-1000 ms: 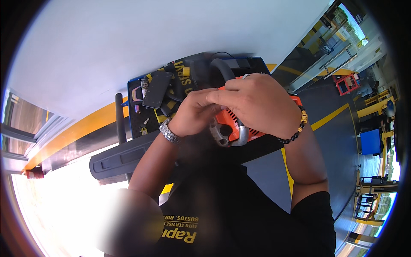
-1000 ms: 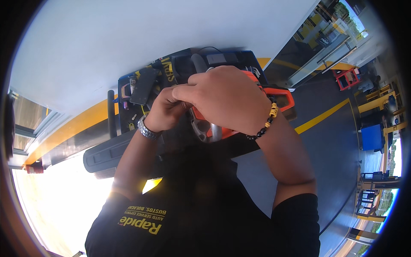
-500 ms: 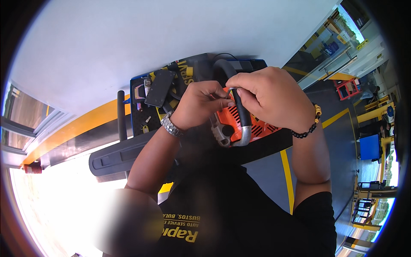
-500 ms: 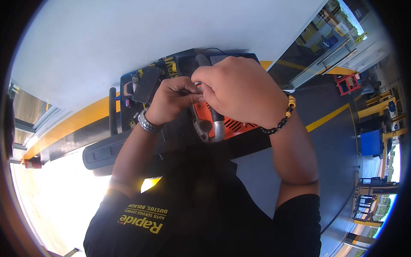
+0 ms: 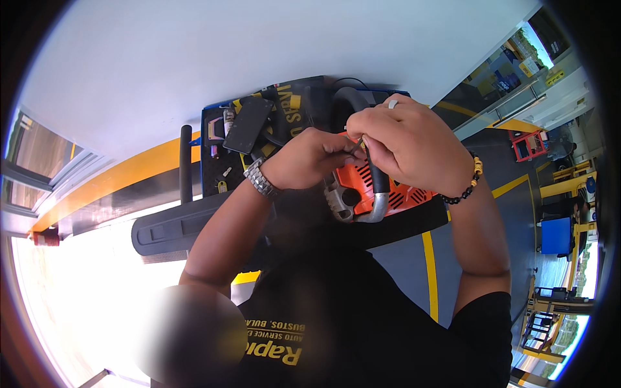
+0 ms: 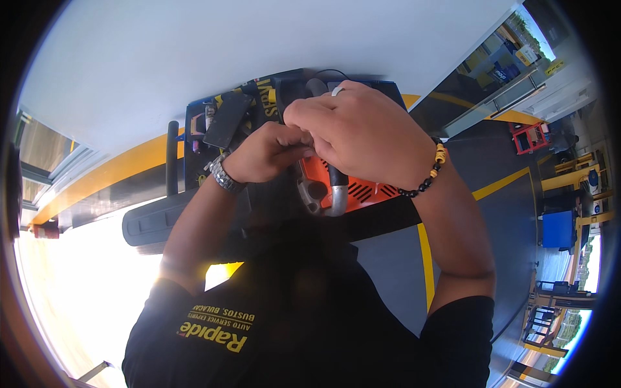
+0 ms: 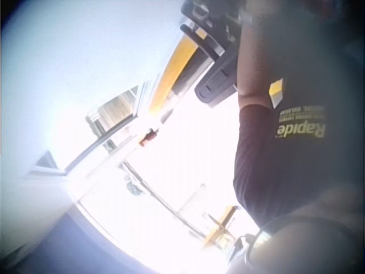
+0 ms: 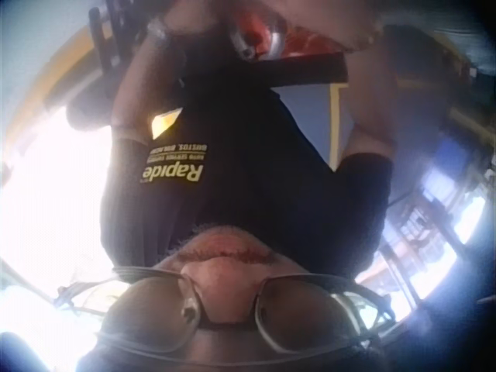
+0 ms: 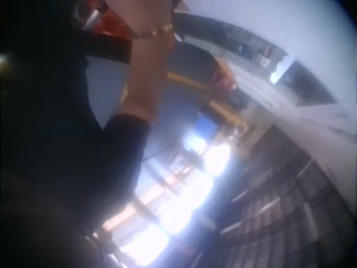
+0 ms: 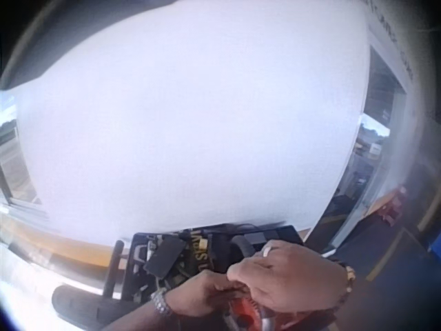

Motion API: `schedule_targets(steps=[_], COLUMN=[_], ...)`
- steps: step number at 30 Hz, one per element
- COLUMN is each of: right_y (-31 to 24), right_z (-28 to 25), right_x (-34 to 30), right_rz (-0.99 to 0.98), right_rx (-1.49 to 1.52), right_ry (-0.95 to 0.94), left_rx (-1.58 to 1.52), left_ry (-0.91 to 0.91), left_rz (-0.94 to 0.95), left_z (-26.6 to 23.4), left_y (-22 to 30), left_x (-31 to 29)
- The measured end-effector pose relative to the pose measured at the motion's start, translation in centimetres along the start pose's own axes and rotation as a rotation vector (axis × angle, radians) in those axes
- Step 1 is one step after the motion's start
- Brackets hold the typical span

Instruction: The person retrieves a chainsaw from a cart, places it on a tool cart, and uses an Allen key to remove screws from the chainsaw's side cover. The person then removes the cover and pulls out the starter cord, inspecting the internal components.

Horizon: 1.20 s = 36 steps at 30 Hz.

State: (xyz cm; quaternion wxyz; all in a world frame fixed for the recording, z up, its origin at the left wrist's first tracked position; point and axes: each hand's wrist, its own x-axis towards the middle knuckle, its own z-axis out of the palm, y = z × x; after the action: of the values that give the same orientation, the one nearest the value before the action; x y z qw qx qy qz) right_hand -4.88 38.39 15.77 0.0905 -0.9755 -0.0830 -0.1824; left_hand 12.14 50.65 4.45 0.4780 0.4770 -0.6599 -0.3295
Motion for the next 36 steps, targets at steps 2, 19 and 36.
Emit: schedule_targets(steps=[2, 19, 36], right_y=[-0.2, -1.3, 0.8], right_z=[-0.4, -1.6, -1.5], right_x=[-0.3, -0.6, -1.0], right_rz=[0.018, 0.351, 0.038], right_rx=[0.015, -0.041, 0.183], right_ry=[-0.052, 0.074, -0.062], left_rx=[0.009, -0.053, -0.073], left_ry=[-0.017, 0.105, 0.087], left_rz=[0.049, -0.049, 0.017], left_z=[-0.2, 0.6, 1.3], left_y=[-0.4, -2.4, -2.1], left_x=[0.1, 0.6, 0.3])
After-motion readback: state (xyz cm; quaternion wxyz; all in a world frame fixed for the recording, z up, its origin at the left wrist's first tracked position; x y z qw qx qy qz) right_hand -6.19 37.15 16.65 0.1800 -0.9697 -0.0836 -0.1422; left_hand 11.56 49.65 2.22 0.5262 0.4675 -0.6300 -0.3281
